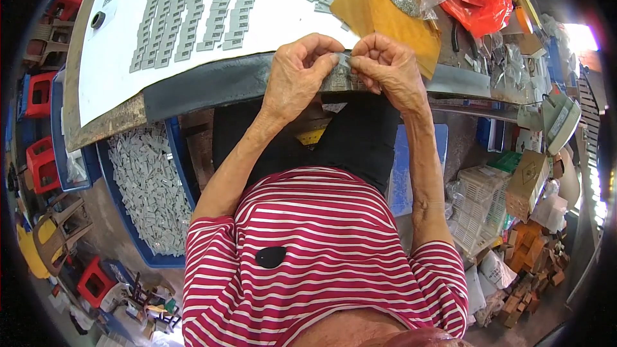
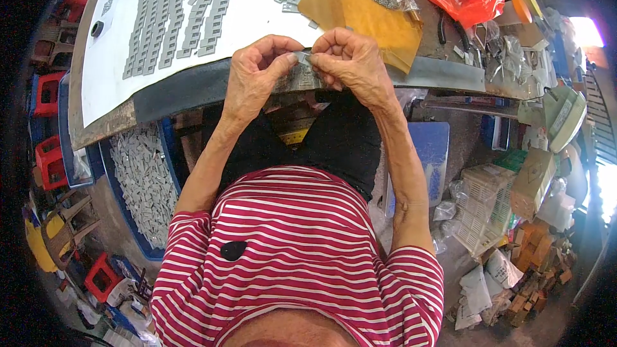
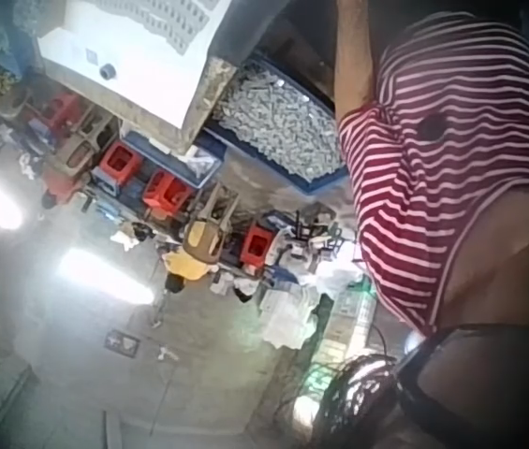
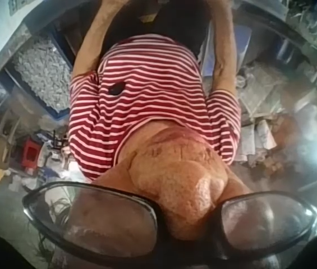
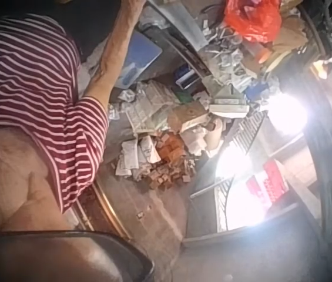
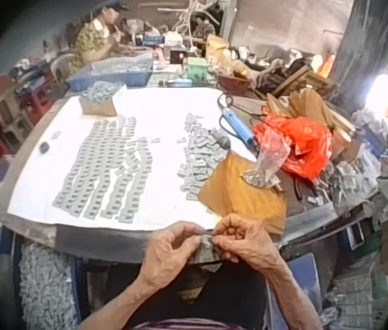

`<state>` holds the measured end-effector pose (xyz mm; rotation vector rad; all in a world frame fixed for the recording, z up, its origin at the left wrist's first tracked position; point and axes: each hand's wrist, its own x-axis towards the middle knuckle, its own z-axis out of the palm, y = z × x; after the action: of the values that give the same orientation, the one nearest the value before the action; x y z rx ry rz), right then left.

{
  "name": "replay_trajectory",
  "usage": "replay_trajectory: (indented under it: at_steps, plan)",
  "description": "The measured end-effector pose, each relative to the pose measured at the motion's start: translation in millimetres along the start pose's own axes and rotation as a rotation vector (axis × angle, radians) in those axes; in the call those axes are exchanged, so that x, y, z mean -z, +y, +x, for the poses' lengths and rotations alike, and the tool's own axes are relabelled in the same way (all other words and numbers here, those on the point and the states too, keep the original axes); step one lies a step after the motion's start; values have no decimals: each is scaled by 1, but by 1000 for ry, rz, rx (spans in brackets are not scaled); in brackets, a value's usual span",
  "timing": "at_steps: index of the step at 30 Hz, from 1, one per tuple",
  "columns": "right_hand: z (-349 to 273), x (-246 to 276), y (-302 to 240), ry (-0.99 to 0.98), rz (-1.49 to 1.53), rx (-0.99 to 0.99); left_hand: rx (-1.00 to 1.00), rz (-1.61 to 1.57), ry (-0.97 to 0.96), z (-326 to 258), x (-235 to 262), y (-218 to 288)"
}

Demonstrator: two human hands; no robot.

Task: Inspecting and sorting small grey hardware components at a workbench.

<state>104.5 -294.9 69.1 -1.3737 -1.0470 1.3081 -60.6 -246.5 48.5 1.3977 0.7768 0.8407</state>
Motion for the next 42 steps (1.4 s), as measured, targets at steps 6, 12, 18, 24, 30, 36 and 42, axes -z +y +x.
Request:
replay_trajectory:
  at_steps: [6, 12, 18, 24, 30, 36, 42]
  plan:
    - [-1, 2, 0, -14, -26, -7, 5, -24, -12, 0, -1, 1]
    - [-3, 0, 2, -3, -20, -1, 30, -68, -41, 2, -2, -1]
    - [-3, -5, 6, 62, -30, 19, 59, -112, -35, 1, -3, -4]
    - [-1, -3, 13, 123, -91, 64, 5, 118, -96, 1, 1, 3]
    - [-1, -10, 11, 151, -11, 42, -67, 255, -94, 2, 4, 4]
    - [-2, -11, 17, 156, 89, 39, -134, 282, 21, -3, -2, 1]
    - [-1, -9, 18, 131, 99, 43, -73, 190, 11, -3, 0, -1]
